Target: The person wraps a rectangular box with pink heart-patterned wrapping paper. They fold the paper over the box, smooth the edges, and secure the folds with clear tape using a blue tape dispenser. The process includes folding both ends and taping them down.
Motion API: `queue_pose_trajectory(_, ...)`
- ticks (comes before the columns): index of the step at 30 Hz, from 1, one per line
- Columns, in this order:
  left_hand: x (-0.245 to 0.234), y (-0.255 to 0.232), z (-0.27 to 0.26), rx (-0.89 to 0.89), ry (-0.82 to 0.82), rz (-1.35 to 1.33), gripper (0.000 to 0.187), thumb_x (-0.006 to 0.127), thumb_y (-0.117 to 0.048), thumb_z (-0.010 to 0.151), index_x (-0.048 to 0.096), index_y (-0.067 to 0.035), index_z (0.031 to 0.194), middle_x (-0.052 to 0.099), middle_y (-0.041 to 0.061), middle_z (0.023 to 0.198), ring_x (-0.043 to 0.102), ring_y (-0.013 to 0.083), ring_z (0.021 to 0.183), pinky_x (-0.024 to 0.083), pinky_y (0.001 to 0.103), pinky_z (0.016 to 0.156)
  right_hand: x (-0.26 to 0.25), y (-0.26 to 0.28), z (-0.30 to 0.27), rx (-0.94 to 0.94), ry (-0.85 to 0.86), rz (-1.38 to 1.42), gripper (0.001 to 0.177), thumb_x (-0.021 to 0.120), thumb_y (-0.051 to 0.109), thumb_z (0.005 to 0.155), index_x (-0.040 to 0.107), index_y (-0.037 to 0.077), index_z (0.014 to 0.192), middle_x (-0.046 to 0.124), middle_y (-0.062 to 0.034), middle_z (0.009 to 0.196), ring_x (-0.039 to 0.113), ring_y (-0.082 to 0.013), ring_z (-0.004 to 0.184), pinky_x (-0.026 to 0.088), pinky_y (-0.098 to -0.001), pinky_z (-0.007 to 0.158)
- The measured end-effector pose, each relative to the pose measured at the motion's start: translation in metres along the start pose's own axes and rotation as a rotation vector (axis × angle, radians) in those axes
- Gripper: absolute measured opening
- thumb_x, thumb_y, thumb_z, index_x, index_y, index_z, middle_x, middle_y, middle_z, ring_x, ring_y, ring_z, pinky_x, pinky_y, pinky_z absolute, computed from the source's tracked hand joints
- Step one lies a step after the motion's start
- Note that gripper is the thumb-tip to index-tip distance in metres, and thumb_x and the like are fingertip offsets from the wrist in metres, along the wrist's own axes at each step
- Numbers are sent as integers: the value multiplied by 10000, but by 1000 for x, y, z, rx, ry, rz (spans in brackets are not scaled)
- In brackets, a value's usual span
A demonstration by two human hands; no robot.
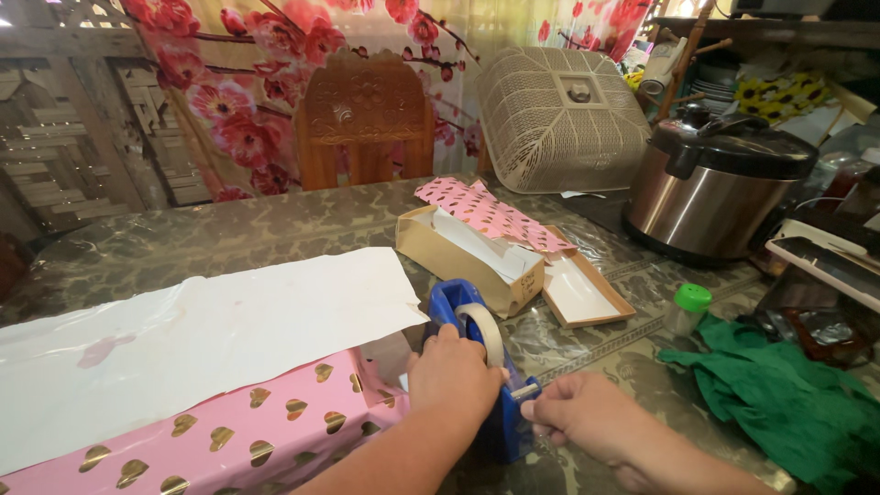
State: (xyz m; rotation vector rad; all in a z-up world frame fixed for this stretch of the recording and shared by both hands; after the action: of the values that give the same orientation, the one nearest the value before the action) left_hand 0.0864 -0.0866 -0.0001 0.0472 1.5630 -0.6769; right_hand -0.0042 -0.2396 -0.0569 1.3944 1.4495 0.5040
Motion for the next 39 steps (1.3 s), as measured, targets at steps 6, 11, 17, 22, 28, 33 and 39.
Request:
queue_pose_trajectory(6, -2, 0, -1, -3, 3, -29, 394, 764, -463, 836, 784, -133, 1050, 582, 79, 1218, 556, 277, 1201, 438, 508, 1007, -9, -17, 15, -31, -30, -81, 193, 799, 176, 838, 721, 8, 783, 716, -68, 674, 618, -141, 598, 505, -277, 578)
queue_pose_trajectory(11, -2, 2, -3, -3, 32, -45, 396, 762, -454, 841, 775, -133, 1073, 582, 99, 1247, 564, 306, 1214, 454, 518, 1013, -41, -57, -3, 296, -100, -154, 82, 700, 168, 863, 765, 119, 869, 689, -57, 713, 488, -173, 602, 334, -322, 545)
queue_pose_trajectory(17, -2, 6, -3, 0, 83, -138, 344, 740, -299, 828, 748, -127, 1126, 563, 122, 1296, 562, 340, 1235, 467, 515, 1033, -67, -9, 22, -96, -168, -71, 137, 774, 140, 851, 793, 6, 836, 698, -52, 700, 617, -152, 658, 504, -296, 622)
queue_pose_trajectory(22, -30, 11, -23, 210, -197, -190, 356, 714, -210, 798, 695, -54, 1117, 600, 168, 1241, 548, 365, 1225, 465, 474, 1033, -69, 50, 41, -334, -205, -141, 147, 717, 155, 878, 761, 15, 887, 682, -34, 708, 593, -122, 659, 497, -291, 630)
queue_pose_trajectory(28, -87, 104, -67, 31, -479, -155, 503, 698, -283, 830, 629, -46, 1268, 582, 149, 1340, 529, 341, 1281, 437, 484, 1055, -10, 144, 38, -536, -99, -304, 184, 704, 199, 885, 769, 46, 966, 696, -36, 774, 592, -122, 710, 488, -305, 639)
queue_pose_trajectory(33, -102, 167, -100, -242, -311, 121, 849, 636, -542, 844, 406, -62, 1506, 299, 159, 1634, 214, 346, 1495, 186, 556, 1169, 80, 206, 22, -639, 97, -431, 248, 719, 210, 866, 760, 70, 1066, 720, -28, 807, 633, -125, 748, 514, -295, 685)
queue_pose_trajectory(39, -97, 179, -118, -315, -135, 131, 890, 498, -665, 919, 320, -38, 1526, 214, 170, 1638, 149, 319, 1537, 116, 532, 1220, 185, 233, 16, -662, 433, -554, 510, 738, 206, 848, 568, 108, 1319, 705, -67, 817, 666, -135, 755, 530, -298, 703)
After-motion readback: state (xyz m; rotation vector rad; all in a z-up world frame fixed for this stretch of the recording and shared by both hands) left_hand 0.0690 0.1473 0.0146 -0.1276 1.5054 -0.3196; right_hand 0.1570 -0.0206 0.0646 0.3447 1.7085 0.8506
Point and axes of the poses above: each hand's wrist, its own z-axis towards the middle knuckle, its own x-axis out of the palm, y = z × x, the point moved 8 cm from there along z, towards the middle knuckle
